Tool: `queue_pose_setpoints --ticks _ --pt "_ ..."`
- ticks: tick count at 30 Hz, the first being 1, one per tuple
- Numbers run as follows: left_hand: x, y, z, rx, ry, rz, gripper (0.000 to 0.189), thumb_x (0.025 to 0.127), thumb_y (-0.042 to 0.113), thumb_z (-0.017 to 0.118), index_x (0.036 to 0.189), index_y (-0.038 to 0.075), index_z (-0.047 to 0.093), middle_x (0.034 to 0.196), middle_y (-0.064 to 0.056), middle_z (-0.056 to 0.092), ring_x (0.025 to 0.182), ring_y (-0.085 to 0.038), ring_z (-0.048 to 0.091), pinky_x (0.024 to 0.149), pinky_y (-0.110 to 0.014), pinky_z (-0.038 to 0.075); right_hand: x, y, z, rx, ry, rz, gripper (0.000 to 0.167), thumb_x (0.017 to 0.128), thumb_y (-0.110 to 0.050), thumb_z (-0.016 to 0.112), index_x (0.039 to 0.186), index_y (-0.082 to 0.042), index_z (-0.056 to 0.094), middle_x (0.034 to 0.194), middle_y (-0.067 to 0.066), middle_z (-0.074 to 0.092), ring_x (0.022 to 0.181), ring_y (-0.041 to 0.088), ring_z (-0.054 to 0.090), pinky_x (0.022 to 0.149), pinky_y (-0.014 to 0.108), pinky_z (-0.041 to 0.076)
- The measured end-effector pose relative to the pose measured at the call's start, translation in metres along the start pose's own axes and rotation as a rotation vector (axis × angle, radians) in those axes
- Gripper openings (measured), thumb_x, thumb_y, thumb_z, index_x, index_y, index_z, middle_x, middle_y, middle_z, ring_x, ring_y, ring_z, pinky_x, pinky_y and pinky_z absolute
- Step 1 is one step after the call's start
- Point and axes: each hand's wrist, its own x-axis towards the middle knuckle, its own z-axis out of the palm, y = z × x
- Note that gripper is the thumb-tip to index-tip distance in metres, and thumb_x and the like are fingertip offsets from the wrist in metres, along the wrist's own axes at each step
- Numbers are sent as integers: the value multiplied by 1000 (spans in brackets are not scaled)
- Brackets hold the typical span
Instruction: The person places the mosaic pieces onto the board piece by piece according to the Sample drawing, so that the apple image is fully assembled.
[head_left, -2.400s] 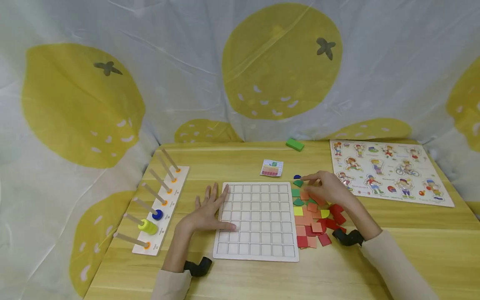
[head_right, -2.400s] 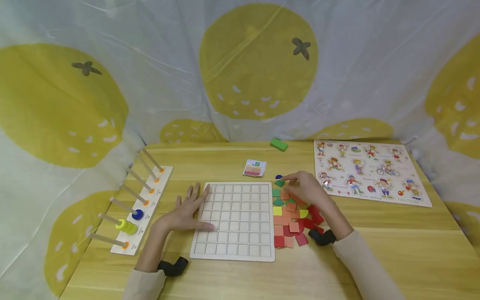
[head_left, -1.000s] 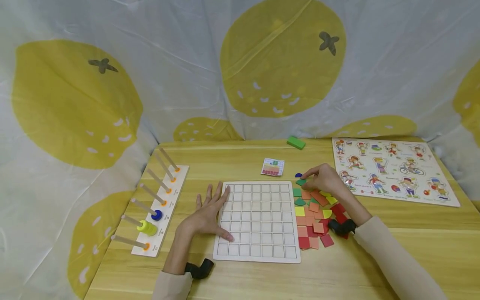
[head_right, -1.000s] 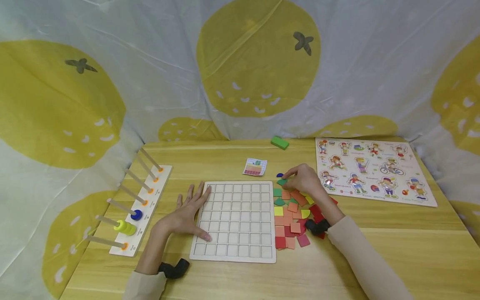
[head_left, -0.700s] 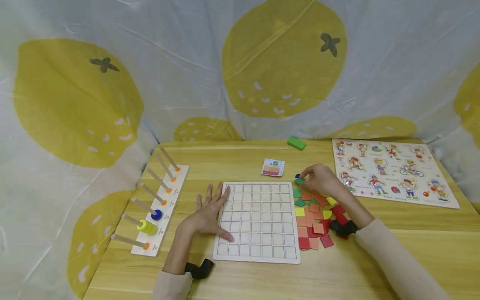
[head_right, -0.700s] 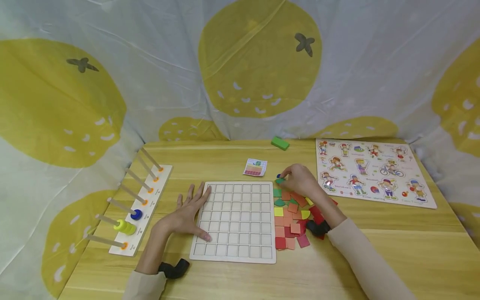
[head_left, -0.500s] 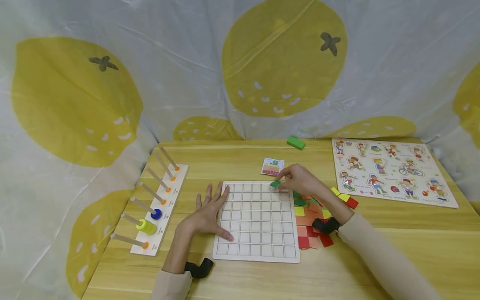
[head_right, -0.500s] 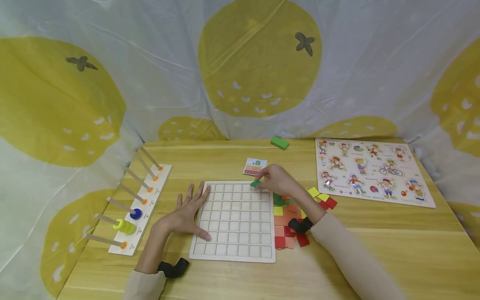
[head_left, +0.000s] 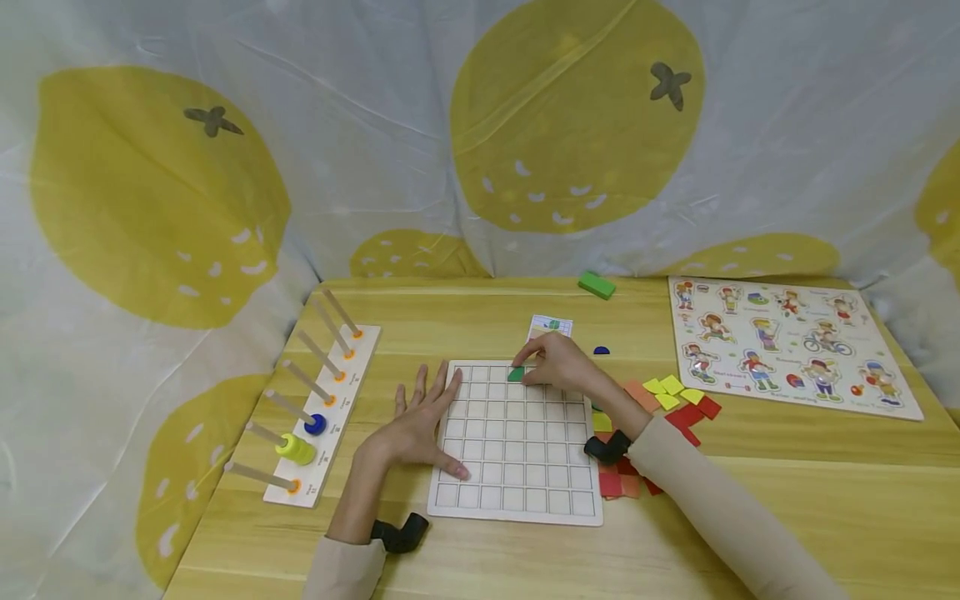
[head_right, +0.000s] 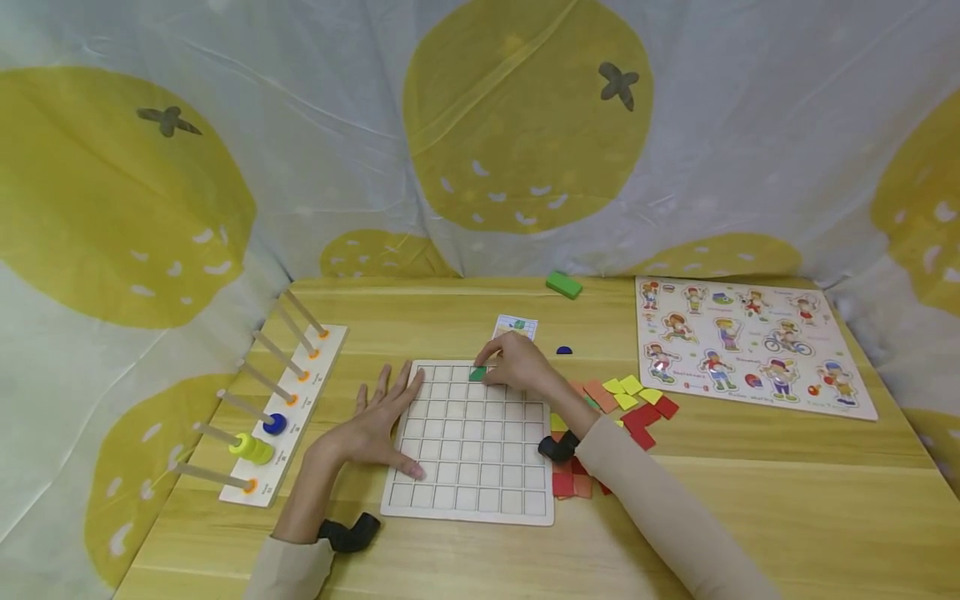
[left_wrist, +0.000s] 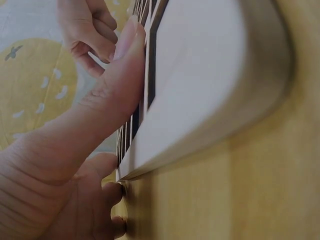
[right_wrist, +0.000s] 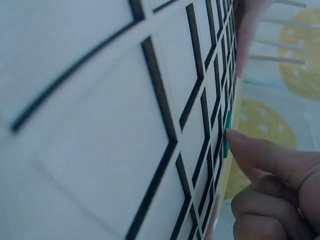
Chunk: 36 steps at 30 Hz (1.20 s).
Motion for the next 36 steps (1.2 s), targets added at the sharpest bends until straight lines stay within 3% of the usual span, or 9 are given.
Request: queue_pose_setpoints --ticks 4,9,11,14,18,20,24,29,36 --pt "0 1 -1 3 2 1 150 59 51 98 168 16 1 174 -14 -16 157 -43 -26 120 -74 -17 -2 4 -2 43 22 10 14 85 -5 83 98 -9 83 150 20 58 147 34 47 106 41 50" --pt "2 2 0 7 1 7 150 59 52 98 168 17 1 173 -14 -16 157 -43 -26 120 -74 -17 -2 5 -3 59 29 40 14 84 -5 84 98 -9 83 152 20 56 151 34 43 119 49 44" --pt "3 2 0 4 2 10 150 59 52 98 168 16 1 173 -14 -16 157 -43 -26 120 -74 -17 -4 5 -4 55 34 53 15 85 -7 85 99 -10 84 148 18 60 147 33 47 116 46 47" --pt "3 2 1 2 -2 12 150 59 52 98 168 16 1 173 -14 -16 156 -43 -27 120 -74 -17 -12 11 -10 77 47 51 21 86 -10 84 107 -11 83 124 16 72 100 28 64 85 32 53" --pt "3 3 2 -4 -10 7 150 59 51 98 168 16 1 173 -14 -17 156 -43 -28 120 -73 -19 -32 30 -36 81 80 42 27 90 -13 80 116 -9 80 63 3 46 56 18 26 55 28 26" --pt "1 2 2 -10 -8 1 150 59 50 99 168 16 0 173 -13 -17 156 -43 -28 120 -73 -19 -44 43 -51 50 90 58 26 91 -15 79 117 -9 80 56 -2 30 52 14 23 53 27 25" --pt "0 1 2 -19 -3 -6 150 60 49 99 168 16 1 173 -13 -17 156 -42 -28 120 -72 -20 -67 67 -75 16 74 99 28 92 -19 79 116 -5 79 54 -5 28 52 13 24 53 28 26" --pt "-1 -1 1 -14 -5 0 149 61 51 98 168 16 0 173 -13 -17 156 -43 -28 120 -72 -20 -81 77 -81 17 9 154 32 88 -25 84 113 -6 80 81 6 72 72 15 47 59 26 36" --pt "-1 0 1 -15 -5 10 148 61 50 98 167 16 -1 174 -13 -17 156 -43 -29 120 -72 -20 -75 72 -69 49 21 156 28 85 -18 86 109 -5 80 78 5 65 71 17 44 57 26 35"
